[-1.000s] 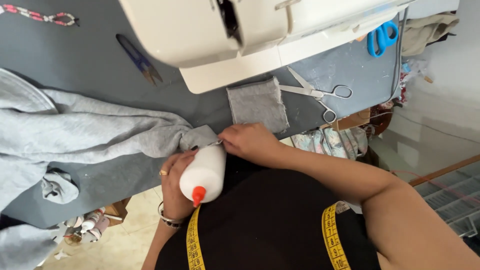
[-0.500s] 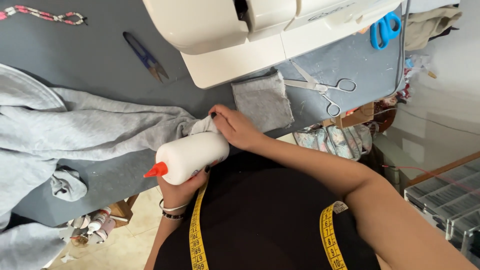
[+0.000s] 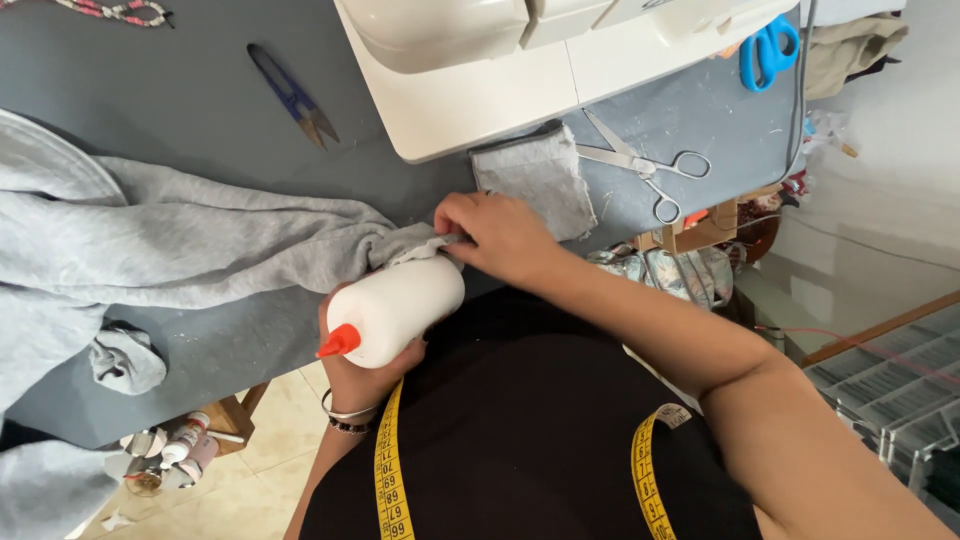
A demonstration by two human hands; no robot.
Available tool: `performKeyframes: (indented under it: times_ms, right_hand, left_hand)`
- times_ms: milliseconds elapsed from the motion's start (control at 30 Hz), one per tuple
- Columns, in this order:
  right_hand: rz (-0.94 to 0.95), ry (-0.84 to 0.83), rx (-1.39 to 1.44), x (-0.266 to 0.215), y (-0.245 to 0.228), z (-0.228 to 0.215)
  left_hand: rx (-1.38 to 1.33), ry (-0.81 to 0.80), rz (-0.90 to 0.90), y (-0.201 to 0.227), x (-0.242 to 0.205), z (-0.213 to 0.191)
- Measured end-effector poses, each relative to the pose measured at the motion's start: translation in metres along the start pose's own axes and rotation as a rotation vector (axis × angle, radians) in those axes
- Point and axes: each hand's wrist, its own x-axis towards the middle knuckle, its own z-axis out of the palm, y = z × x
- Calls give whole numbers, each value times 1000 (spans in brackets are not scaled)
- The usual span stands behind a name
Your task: Applying glue to a grey sweatshirt and pressing the glued area onto small decorative beads to decorate the garment.
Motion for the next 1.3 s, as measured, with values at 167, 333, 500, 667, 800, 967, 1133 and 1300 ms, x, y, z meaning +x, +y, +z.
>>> performKeyframes:
  times_ms: [167,333,500,667,800,967,1133,1300]
  right_hand:
    - [154,178,147,-21,-4,21]
    - [201,136,188,-23,-5,21]
    - [206,20,160,-19,24,53]
    - [91,-48,143,-27,19,47]
    - [78,-83,286,-41,11,36]
    - [106,-17,368,-50,1,19]
    - [30,-14,232,-51,-3,5]
    - [-94,62,-6,-53,-13,-18]
  left_hand:
    - [75,8,-62,13,-2,-2]
    - [64,50,-14,19,1,7]
    - [39,75,41,16,6,7]
    - [95,151,30,21,4,12]
    - [154,204,43,30,2,21]
    - [403,276,255,48,12,43]
    - [762,226,490,34,15,48]
    - [580,156,428,35,15,38]
